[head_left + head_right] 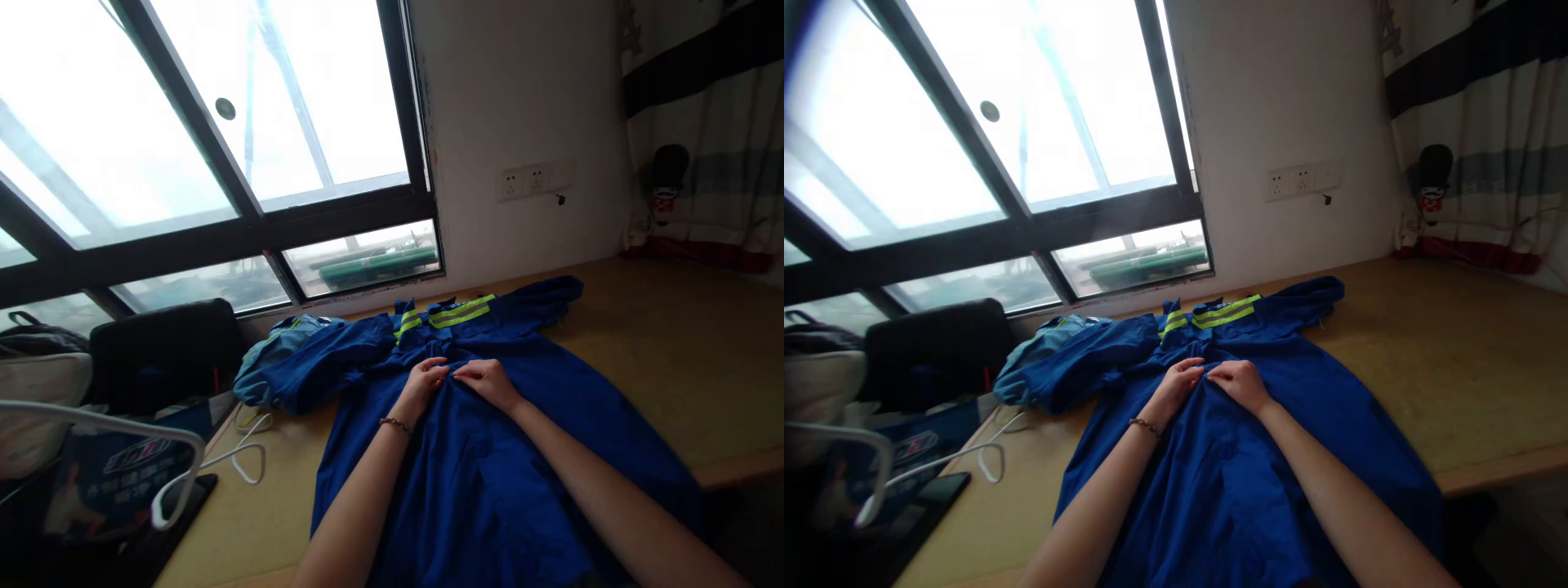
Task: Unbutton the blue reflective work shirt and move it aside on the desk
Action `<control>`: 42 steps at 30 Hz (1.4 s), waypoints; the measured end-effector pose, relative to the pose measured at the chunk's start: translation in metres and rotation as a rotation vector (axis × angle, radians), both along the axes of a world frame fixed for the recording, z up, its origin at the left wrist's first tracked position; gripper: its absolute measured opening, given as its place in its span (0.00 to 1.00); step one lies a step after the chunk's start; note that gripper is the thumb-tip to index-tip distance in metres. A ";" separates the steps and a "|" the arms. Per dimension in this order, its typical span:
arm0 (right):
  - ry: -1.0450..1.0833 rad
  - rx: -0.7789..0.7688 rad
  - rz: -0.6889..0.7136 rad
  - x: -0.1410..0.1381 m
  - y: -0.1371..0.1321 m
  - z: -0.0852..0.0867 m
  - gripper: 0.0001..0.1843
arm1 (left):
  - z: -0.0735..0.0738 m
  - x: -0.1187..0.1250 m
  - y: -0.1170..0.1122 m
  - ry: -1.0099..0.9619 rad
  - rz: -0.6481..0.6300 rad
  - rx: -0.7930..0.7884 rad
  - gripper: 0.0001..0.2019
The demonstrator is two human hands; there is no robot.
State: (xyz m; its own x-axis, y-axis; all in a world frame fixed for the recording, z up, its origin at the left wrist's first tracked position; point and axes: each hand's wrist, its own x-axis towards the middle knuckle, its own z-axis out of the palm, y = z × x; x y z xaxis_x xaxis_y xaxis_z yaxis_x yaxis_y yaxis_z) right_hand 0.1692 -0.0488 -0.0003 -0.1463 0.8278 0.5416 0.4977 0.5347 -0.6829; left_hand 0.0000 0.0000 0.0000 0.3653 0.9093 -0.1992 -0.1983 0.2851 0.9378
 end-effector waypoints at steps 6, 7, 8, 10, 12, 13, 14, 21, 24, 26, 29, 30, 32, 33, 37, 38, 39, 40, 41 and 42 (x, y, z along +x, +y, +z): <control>0.090 -0.096 -0.010 -0.002 0.005 -0.004 0.08 | 0.000 0.000 0.001 -0.023 0.059 -0.025 0.21; 0.091 -0.114 -0.008 -0.002 0.006 -0.005 0.08 | 0.000 0.000 0.001 -0.024 0.058 -0.025 0.21; 0.087 -0.129 -0.006 -0.001 0.007 -0.007 0.09 | 0.000 0.000 0.001 -0.024 0.051 -0.019 0.21; 0.060 -0.143 -0.004 0.000 0.009 -0.009 0.09 | 0.000 -0.001 0.000 -0.025 0.020 0.000 0.21; 0.020 -0.142 -0.022 0.001 0.010 -0.012 0.09 | 0.000 0.000 -0.001 -0.022 -0.011 0.022 0.22; -0.001 -0.138 -0.043 0.001 0.010 -0.012 0.09 | 0.000 0.000 -0.002 -0.016 -0.018 0.031 0.21; -0.019 -0.134 -0.068 0.001 0.010 -0.012 0.10 | 0.000 0.000 -0.003 -0.006 -0.019 0.037 0.21; -0.010 -0.042 -0.049 -0.001 0.003 -0.002 0.26 | 0.000 0.001 -0.005 0.056 -0.062 0.143 0.19; -0.051 -0.043 0.039 -0.001 0.004 -0.003 0.21 | -0.001 0.001 -0.004 0.088 -0.084 0.187 0.18; -0.079 -0.055 0.060 0.000 0.005 -0.006 0.14 | -0.001 0.000 -0.004 0.102 -0.093 0.183 0.19; -0.092 -0.044 0.034 0.002 0.006 -0.008 0.05 | 0.001 -0.001 -0.003 0.098 -0.116 0.142 0.19; -0.085 -0.035 0.018 0.003 0.006 -0.007 0.03 | 0.003 -0.002 -0.003 0.095 -0.126 0.129 0.19; -0.060 -0.014 -0.011 0.004 0.005 -0.004 0.02 | 0.006 -0.003 -0.004 0.110 -0.169 0.128 0.19; -0.047 -0.003 -0.024 0.004 0.005 -0.002 0.02 | 0.007 -0.004 -0.005 0.134 -0.203 0.146 0.19; -0.030 0.025 -0.046 0.005 0.003 0.002 0.01 | 0.010 -0.003 -0.008 0.280 -0.323 0.282 0.17; -0.028 0.029 -0.054 0.005 0.003 0.003 0.02 | 0.009 -0.002 -0.009 0.307 -0.327 0.304 0.16; -0.023 0.033 -0.064 0.005 0.003 0.003 0.03 | 0.008 -0.001 -0.009 0.322 -0.325 0.317 0.15; -0.016 0.040 -0.079 0.006 0.004 0.003 0.04 | 0.007 0.000 -0.009 0.328 -0.321 0.320 0.14; -0.006 0.049 -0.098 0.007 0.004 0.003 0.05 | 0.005 0.000 -0.008 0.329 -0.314 0.315 0.14; 0.005 0.059 -0.122 0.008 0.005 0.003 0.05 | 0.004 0.000 -0.007 0.331 -0.296 0.307 0.13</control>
